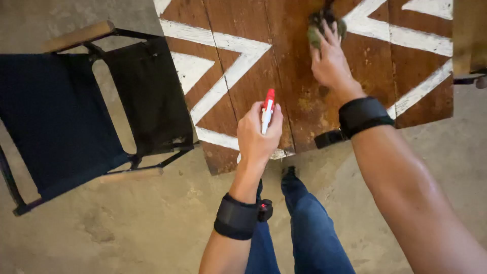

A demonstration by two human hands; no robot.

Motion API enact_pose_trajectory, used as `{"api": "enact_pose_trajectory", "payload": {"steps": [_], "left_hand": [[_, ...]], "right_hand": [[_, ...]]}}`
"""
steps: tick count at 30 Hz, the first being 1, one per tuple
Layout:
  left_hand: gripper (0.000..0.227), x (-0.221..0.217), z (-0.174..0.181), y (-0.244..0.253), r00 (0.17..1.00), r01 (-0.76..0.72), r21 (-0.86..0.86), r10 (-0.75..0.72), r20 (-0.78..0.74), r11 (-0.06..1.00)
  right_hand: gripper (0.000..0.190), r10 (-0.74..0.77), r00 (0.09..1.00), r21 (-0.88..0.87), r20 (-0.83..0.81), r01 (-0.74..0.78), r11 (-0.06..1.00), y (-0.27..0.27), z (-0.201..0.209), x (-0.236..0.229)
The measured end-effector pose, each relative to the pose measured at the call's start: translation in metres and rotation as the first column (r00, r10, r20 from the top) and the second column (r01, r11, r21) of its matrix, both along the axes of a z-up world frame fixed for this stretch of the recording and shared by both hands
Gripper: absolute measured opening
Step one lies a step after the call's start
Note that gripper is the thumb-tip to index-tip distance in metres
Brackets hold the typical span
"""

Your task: The person sprays liquid from a white bottle with a red nozzle onto wooden tables and wipes the surfaces with a green cloth. The person moves between two tables with white geometric patterns, repeatedly spraying and wiping different sections.

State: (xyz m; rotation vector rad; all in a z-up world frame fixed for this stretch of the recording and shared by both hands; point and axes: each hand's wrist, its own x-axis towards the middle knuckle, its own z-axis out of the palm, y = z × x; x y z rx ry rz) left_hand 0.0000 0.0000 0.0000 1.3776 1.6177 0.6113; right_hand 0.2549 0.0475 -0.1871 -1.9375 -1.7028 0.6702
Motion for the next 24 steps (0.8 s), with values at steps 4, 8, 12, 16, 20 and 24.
{"api": "enact_pose_trajectory", "payload": {"steps": [4,8,12,16,20,24], "left_hand": [[0.028,0.009,-0.009,-0.016,0.998,-0.025,0.084,0.03,-0.057,0.996],[0.031,0.011,-0.011,-0.032,0.995,-0.019,0.107,0.029,-0.096,0.994],[0.035,0.014,-0.011,-0.04,0.982,-0.03,0.124,0.053,-0.183,0.992],[0.041,0.013,-0.007,-0.041,0.98,-0.032,0.124,0.055,-0.189,0.992],[0.04,0.007,0.006,-0.038,0.987,-0.024,0.084,0.037,-0.157,0.996],[0.024,-0.003,0.021,-0.025,0.991,-0.06,0.193,0.036,0.125,0.979]], "right_hand": [[0.045,-0.001,1.0,0.021,-0.01,0.001,1.0,-0.035,0.028,-0.001],[0.04,-0.253,0.931,-0.069,-0.264,0.243,0.968,-0.071,0.07,-0.002],[0.034,-0.248,0.913,0.11,-0.323,0.297,0.949,-0.093,0.079,0.004],[0.036,-0.271,0.886,0.063,-0.378,0.316,0.947,-0.092,0.088,0.001],[0.039,-0.215,0.965,0.17,-0.149,0.24,0.956,-0.085,0.068,0.008],[0.057,-0.248,0.967,-0.003,-0.05,0.249,0.969,-0.058,0.042,0.0]]}}
